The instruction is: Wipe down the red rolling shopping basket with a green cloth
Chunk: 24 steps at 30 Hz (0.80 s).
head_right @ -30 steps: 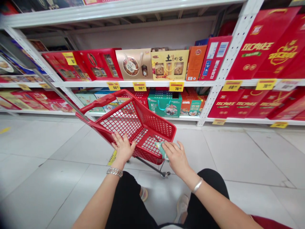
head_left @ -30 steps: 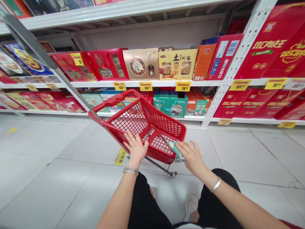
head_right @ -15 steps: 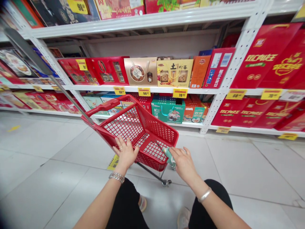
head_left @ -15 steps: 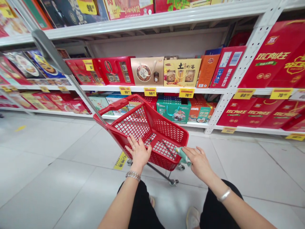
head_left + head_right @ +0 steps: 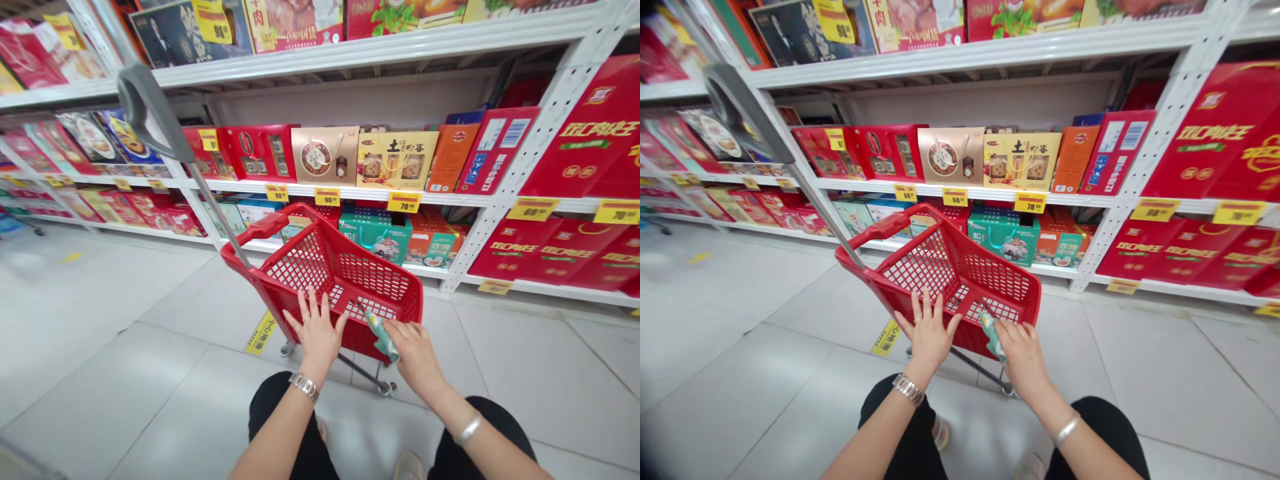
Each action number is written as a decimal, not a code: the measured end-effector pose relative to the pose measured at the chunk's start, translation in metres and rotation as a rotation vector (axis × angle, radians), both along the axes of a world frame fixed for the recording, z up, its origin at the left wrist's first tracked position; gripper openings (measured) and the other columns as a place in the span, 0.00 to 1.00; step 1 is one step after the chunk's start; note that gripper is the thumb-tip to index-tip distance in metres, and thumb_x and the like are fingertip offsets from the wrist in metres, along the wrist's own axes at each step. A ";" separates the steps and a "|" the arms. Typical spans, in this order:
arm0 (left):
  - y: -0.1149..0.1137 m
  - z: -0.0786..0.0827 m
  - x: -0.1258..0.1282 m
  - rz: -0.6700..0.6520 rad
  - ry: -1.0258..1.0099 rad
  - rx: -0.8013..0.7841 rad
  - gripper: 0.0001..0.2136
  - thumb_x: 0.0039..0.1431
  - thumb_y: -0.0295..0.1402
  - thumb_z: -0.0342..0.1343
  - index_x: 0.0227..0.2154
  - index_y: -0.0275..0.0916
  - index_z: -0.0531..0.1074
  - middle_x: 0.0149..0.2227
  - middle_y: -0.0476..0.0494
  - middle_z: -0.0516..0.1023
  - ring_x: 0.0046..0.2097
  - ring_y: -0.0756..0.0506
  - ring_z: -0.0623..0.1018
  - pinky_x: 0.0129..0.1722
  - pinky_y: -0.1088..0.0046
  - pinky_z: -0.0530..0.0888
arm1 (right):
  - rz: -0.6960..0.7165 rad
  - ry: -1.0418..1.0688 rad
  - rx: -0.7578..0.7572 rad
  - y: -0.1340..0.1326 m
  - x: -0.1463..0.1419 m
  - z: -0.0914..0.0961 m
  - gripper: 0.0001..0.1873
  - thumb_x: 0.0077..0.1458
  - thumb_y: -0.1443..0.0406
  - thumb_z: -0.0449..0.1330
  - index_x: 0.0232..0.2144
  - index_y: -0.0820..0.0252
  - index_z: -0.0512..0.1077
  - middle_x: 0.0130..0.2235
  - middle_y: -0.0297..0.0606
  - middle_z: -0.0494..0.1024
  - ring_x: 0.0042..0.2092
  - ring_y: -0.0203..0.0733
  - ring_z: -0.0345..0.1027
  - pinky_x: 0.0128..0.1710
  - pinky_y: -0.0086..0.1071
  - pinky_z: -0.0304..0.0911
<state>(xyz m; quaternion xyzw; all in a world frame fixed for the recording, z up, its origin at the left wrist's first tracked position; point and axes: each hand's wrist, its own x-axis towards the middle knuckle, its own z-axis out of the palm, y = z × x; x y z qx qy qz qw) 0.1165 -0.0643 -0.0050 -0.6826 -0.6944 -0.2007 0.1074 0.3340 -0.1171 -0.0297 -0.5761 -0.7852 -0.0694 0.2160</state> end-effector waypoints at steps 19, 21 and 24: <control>0.058 0.036 -0.076 -0.113 0.117 0.122 0.30 0.68 0.48 0.51 0.64 0.32 0.69 0.70 0.23 0.63 0.74 0.29 0.57 0.68 0.30 0.35 | 0.012 0.177 0.084 0.044 -0.039 0.041 0.37 0.49 0.79 0.54 0.60 0.56 0.71 0.62 0.46 0.77 0.60 0.49 0.72 0.60 0.47 0.56; 0.057 0.034 -0.072 -0.108 0.105 0.139 0.29 0.69 0.47 0.50 0.65 0.32 0.69 0.70 0.24 0.64 0.74 0.30 0.57 0.69 0.30 0.35 | 0.068 0.199 0.051 0.055 -0.076 0.049 0.39 0.48 0.80 0.54 0.62 0.57 0.69 0.64 0.46 0.74 0.62 0.48 0.69 0.63 0.47 0.53; 0.057 0.032 -0.073 -0.126 0.098 0.149 0.29 0.69 0.45 0.49 0.67 0.33 0.66 0.71 0.25 0.62 0.74 0.30 0.57 0.68 0.30 0.35 | 0.098 0.181 0.001 0.065 -0.108 0.047 0.39 0.49 0.81 0.53 0.63 0.57 0.70 0.65 0.46 0.73 0.62 0.49 0.68 0.64 0.49 0.51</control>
